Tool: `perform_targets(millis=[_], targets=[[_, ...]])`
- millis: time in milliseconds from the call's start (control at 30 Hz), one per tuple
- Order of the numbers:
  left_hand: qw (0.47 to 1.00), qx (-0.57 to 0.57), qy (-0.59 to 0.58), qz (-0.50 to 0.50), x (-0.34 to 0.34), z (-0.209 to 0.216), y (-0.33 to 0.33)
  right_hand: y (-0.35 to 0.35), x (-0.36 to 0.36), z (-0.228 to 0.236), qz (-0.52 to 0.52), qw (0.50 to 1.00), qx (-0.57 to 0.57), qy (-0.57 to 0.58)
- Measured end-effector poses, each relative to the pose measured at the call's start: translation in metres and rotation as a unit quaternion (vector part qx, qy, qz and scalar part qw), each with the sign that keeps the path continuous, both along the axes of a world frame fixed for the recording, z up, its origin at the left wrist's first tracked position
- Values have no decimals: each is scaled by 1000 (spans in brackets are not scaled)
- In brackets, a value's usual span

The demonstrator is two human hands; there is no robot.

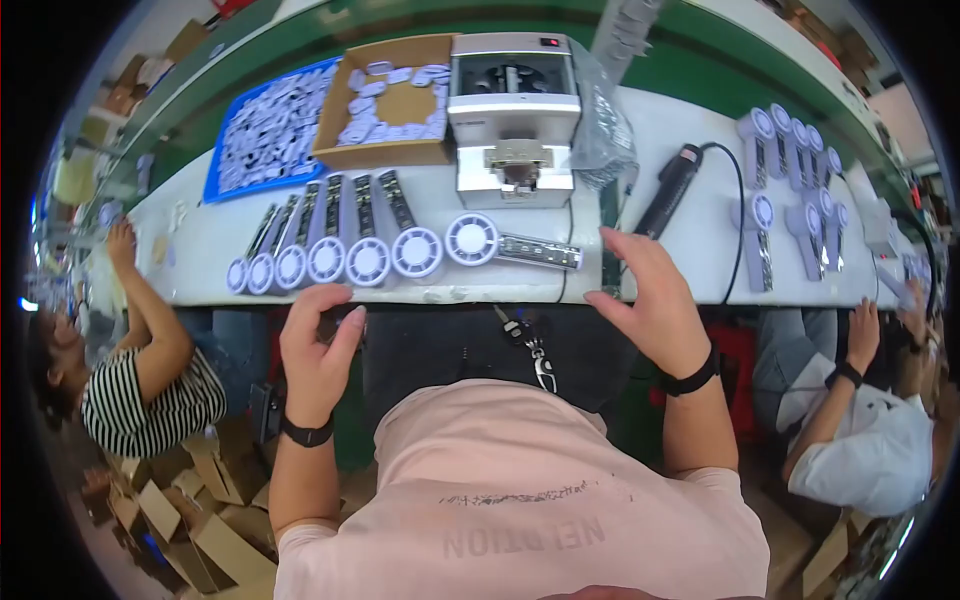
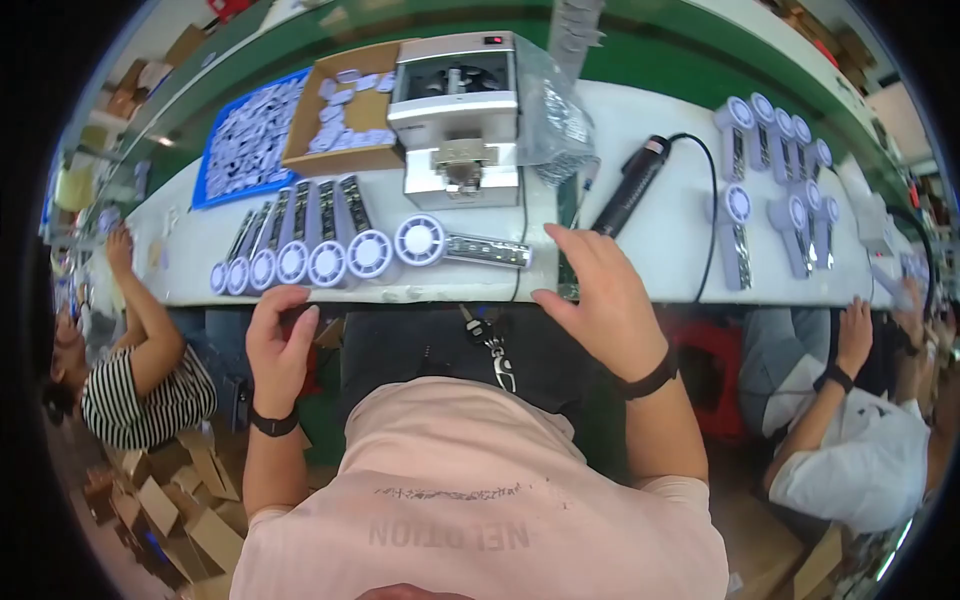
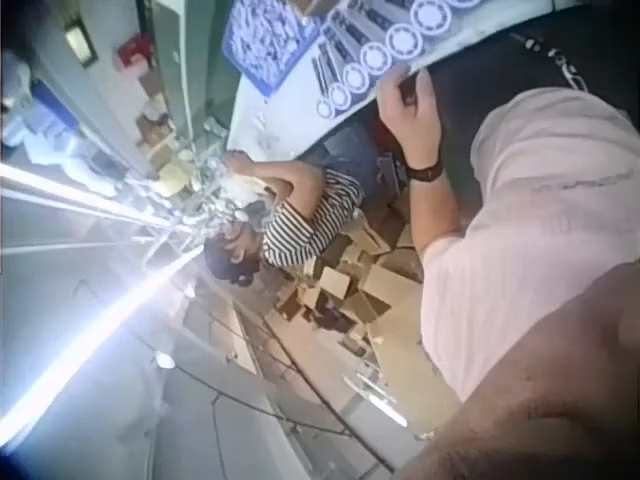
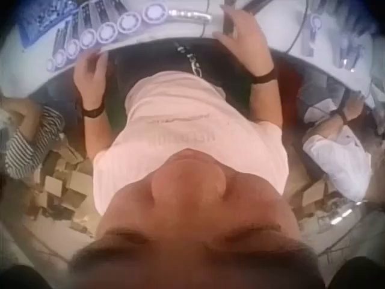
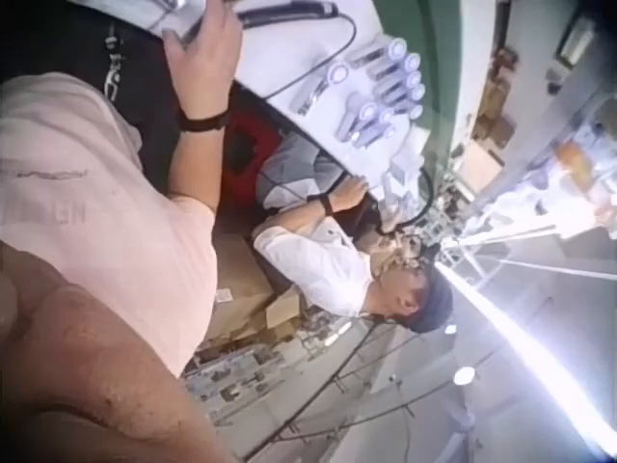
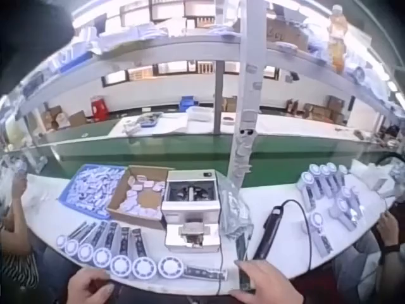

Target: Assembling small electronic components by placing a circular part into a plastic housing and securing it with an electric screwdriver.

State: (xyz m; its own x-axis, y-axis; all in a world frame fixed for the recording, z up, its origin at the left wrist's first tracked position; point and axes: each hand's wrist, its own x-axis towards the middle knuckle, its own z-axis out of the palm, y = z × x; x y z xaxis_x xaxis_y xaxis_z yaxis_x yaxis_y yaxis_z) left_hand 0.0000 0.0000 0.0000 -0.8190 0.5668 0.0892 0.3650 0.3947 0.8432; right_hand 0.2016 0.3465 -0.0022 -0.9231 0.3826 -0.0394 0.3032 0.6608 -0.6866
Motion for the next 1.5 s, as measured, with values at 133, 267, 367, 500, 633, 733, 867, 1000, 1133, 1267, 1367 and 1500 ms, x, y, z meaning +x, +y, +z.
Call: perform_targets(millis=[133,267,367,500,633,733,867,1000,1133,1267,1367,1500], targets=[[985,-12,155,-76,-19,2,22,-7,-5,-12,24,987,106,123],[954,-34,234,-185,-33,3,67,-27,-41,-23,29,981,145,129],[932,-89,281,-211,-36,-7,83,-21,-54,-37,74,975,174,113],[906,-106,327,-247,-43,-21,65,-26,-58,-31,94,986,114,78],[913,-67,289,-279,-57,-12,58,-29,-66,-30,108,987,105,52],[927,-30,262,-265,-85,9,55,-26,-67,-28,88,992,80,38],[904,-98,402,-106,-194,7,47,-30,-67,-19,72,994,75,40],[826,-256,486,-123,-310,-20,80,-31,-59,-11,39,990,99,90],[794,-342,477,-156,-354,-51,82,-30,-37,-8,-11,988,115,100],[863,-310,396,-50,-318,-19,65,-26,-4,-1,-51,991,47,115],[919,-112,368,-85,-206,23,86,-22,-4,-7,-98,985,-74,124],[814,-50,425,-393,-49,33,109,-47,-35,13,-7,933,-344,109]])
